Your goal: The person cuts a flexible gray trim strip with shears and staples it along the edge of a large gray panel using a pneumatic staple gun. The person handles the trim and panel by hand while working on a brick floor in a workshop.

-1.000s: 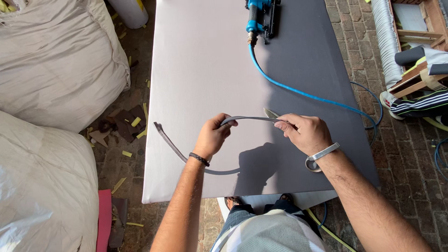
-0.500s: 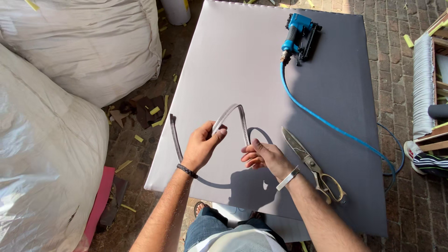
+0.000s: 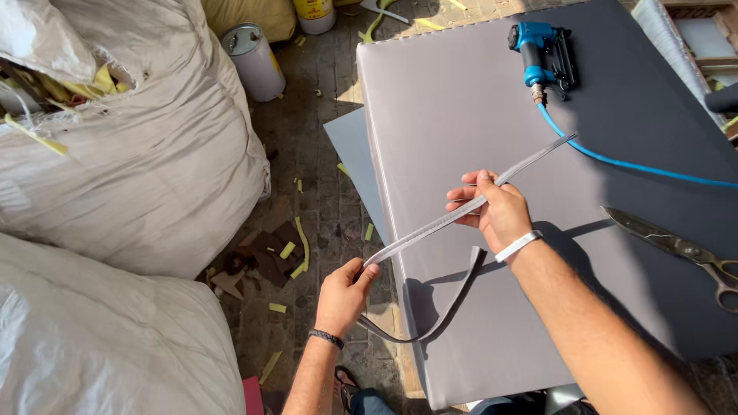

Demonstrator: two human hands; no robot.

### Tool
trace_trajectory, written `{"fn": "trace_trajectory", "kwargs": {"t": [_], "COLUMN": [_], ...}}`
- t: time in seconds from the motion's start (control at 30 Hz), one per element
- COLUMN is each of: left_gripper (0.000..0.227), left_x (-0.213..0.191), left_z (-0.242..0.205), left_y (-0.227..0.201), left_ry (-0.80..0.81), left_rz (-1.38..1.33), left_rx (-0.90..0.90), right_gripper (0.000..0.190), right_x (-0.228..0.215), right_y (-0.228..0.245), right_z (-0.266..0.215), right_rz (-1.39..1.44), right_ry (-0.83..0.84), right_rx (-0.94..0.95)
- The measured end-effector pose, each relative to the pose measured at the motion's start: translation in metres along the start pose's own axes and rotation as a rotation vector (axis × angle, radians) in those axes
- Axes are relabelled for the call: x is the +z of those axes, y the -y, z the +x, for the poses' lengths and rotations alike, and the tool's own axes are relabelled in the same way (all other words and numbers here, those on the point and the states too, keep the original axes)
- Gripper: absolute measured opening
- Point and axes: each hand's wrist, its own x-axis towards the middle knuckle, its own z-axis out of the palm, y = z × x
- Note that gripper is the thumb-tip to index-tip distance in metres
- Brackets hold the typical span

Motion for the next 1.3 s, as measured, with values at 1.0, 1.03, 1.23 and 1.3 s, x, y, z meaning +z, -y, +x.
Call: {"fn": "trace_trajectory", "kwargs": {"t": [1.0, 1.03, 1.23, 1.3], "left_gripper": [0.023, 0.023, 0.024, 0.024], "left_x": [-0.195, -0.197, -0.186, -0.179], "left_z": [0.289, 0.312, 0.428, 0.461], "left_y": [-0.076, -0.084, -0.126, -0.133], "left_ry": [0.223, 0.242, 0.382, 0.395], "left_rz": [-0.944, -0.896, -0.637, -0.588], "left_rx": [0.251, 0.233, 0.110, 0.074], "right_gripper": [0.042, 0.043, 0.048, 0.057], "right_x": [0.213, 0.199, 0.054, 0.002], "right_y": [-0.037, -0.028, 0.039, 0.055], "right_z": [0.236, 0.267, 0.398, 0.422], "right_rz": [-0.751, -0.738, -0.913, -1.078], "right_ry": [0.500, 0.281, -0.719, -0.809], "right_rx": [-0.036, 0.012, -0.148, -0.210]}}
